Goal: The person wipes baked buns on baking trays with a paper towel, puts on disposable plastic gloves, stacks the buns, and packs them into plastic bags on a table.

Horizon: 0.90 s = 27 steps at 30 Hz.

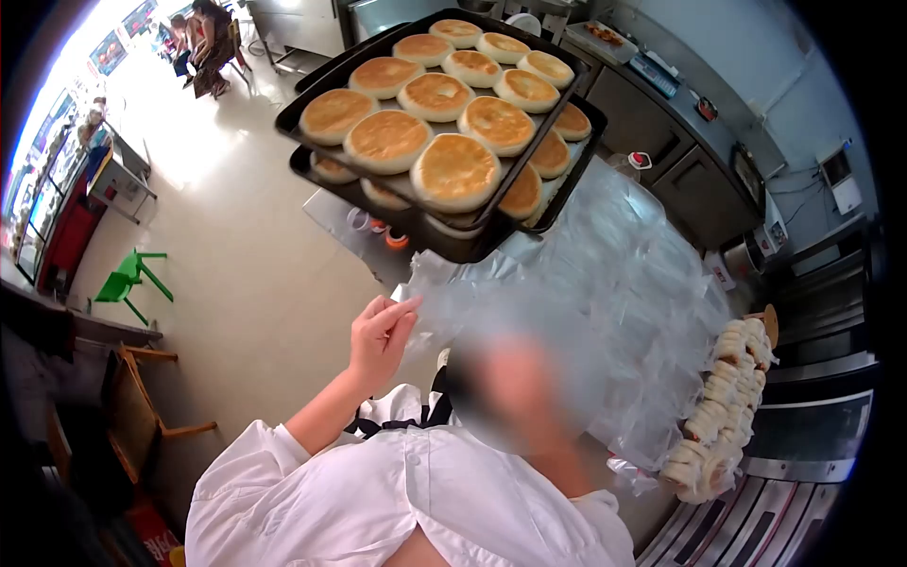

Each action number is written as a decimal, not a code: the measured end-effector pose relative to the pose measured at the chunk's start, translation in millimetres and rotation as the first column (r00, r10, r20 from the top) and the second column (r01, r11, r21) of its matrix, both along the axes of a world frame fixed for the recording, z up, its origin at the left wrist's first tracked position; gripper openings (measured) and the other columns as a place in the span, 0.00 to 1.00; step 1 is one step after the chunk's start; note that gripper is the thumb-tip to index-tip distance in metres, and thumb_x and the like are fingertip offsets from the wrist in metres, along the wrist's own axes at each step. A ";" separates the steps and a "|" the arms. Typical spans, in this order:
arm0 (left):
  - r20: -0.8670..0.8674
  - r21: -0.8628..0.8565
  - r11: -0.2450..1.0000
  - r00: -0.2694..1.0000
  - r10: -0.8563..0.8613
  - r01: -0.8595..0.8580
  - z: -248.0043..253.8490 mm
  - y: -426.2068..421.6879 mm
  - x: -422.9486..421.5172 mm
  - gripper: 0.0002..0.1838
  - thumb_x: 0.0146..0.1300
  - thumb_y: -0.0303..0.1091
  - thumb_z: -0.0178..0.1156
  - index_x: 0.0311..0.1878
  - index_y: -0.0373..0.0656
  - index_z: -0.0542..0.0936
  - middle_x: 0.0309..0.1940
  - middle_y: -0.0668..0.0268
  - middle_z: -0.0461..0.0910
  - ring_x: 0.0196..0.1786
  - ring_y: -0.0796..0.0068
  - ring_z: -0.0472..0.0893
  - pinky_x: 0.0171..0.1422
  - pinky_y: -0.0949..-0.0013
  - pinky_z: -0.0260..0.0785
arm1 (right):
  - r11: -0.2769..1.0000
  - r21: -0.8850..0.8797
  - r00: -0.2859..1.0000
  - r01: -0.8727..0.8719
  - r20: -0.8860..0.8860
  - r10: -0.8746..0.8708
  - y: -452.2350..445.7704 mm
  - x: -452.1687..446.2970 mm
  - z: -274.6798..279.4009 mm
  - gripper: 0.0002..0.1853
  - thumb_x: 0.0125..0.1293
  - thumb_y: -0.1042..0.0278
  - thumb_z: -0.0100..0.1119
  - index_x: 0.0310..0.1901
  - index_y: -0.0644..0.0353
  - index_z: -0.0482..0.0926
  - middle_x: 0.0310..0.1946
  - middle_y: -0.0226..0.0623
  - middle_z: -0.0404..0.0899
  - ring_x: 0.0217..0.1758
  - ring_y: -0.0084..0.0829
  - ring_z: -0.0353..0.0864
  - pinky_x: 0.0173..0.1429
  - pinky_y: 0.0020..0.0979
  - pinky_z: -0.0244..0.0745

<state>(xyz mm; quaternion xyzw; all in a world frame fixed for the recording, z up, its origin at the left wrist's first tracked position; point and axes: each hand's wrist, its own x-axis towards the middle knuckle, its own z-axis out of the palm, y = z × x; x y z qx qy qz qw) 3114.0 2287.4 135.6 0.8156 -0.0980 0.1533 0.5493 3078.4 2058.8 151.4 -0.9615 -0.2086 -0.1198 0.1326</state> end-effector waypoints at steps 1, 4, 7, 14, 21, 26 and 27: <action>0.056 -0.040 0.997 0.996 0.074 -0.072 -0.7 6.2 -10.1 0.07 0.63 0.25 0.64 0.42 0.42 0.86 0.27 0.67 0.76 0.29 0.75 0.75 0.34 0.70 0.67 | 1.000 -0.014 1.000 -0.016 0.004 0.016 15.4 -9.1 -0.4 0.12 0.61 0.68 0.65 0.45 0.59 0.80 0.42 0.40 0.80 0.40 0.40 0.80 0.46 0.38 0.77; 0.346 0.005 0.988 0.928 0.140 -0.152 -4.6 38.1 -32.1 0.07 0.54 0.26 0.70 0.37 0.46 0.86 0.25 0.71 0.75 0.28 0.74 0.74 0.34 0.69 0.67 | 0.921 0.277 0.950 -0.275 -0.071 0.305 76.2 -21.8 31.5 0.07 0.65 0.68 0.63 0.40 0.61 0.81 0.36 0.39 0.81 0.40 0.40 0.81 0.48 0.39 0.76; 0.579 0.149 0.973 0.813 0.057 -0.175 -9.6 61.6 -64.9 0.09 0.47 0.29 0.74 0.33 0.49 0.86 0.24 0.73 0.76 0.29 0.73 0.74 0.35 0.68 0.66 | 0.762 0.646 0.865 0.043 -0.406 0.295 111.9 -41.4 24.9 0.07 0.66 0.74 0.61 0.44 0.63 0.79 0.39 0.41 0.79 0.38 0.33 0.79 0.44 0.33 0.76; 0.198 0.355 0.928 0.979 0.040 -0.109 -10.9 92.0 -134.9 0.14 0.57 0.29 0.67 0.47 0.41 0.83 0.38 0.65 0.83 0.39 0.63 0.81 0.42 0.62 0.73 | 0.676 0.734 0.875 -0.067 -0.283 0.393 141.0 -75.1 6.4 0.08 0.71 0.76 0.56 0.50 0.64 0.79 0.48 0.41 0.80 0.53 0.32 0.79 0.53 0.28 0.76; -0.116 0.142 0.986 0.991 -0.069 0.085 -10.9 94.3 -164.9 0.18 0.63 0.20 0.55 0.57 0.35 0.78 0.56 0.54 0.80 0.54 0.53 0.82 0.58 0.60 0.74 | 0.919 0.274 0.951 -0.283 -0.043 0.306 163.0 -76.7 4.6 0.09 0.63 0.61 0.62 0.39 0.56 0.79 0.33 0.43 0.83 0.31 0.44 0.84 0.34 0.42 0.78; -0.279 -0.641 0.768 0.929 -0.245 0.010 -19.4 57.7 -126.4 0.17 0.70 0.25 0.53 0.61 0.38 0.75 0.59 0.61 0.79 0.60 0.61 0.78 0.63 0.61 0.73 | 0.892 0.269 0.918 -0.364 -0.060 0.392 140.1 -75.8 23.3 0.06 0.63 0.64 0.60 0.33 0.55 0.76 0.28 0.40 0.80 0.29 0.45 0.82 0.32 0.43 0.77; -0.349 -0.912 0.344 0.866 -0.357 -0.226 -10.9 49.3 -116.2 0.16 0.72 0.28 0.53 0.62 0.39 0.74 0.60 0.63 0.77 0.63 0.64 0.77 0.64 0.61 0.73 | 0.898 0.266 0.925 -0.351 -0.047 0.376 136.3 -74.6 21.7 0.06 0.63 0.64 0.60 0.33 0.55 0.76 0.28 0.40 0.80 0.29 0.45 0.82 0.32 0.43 0.77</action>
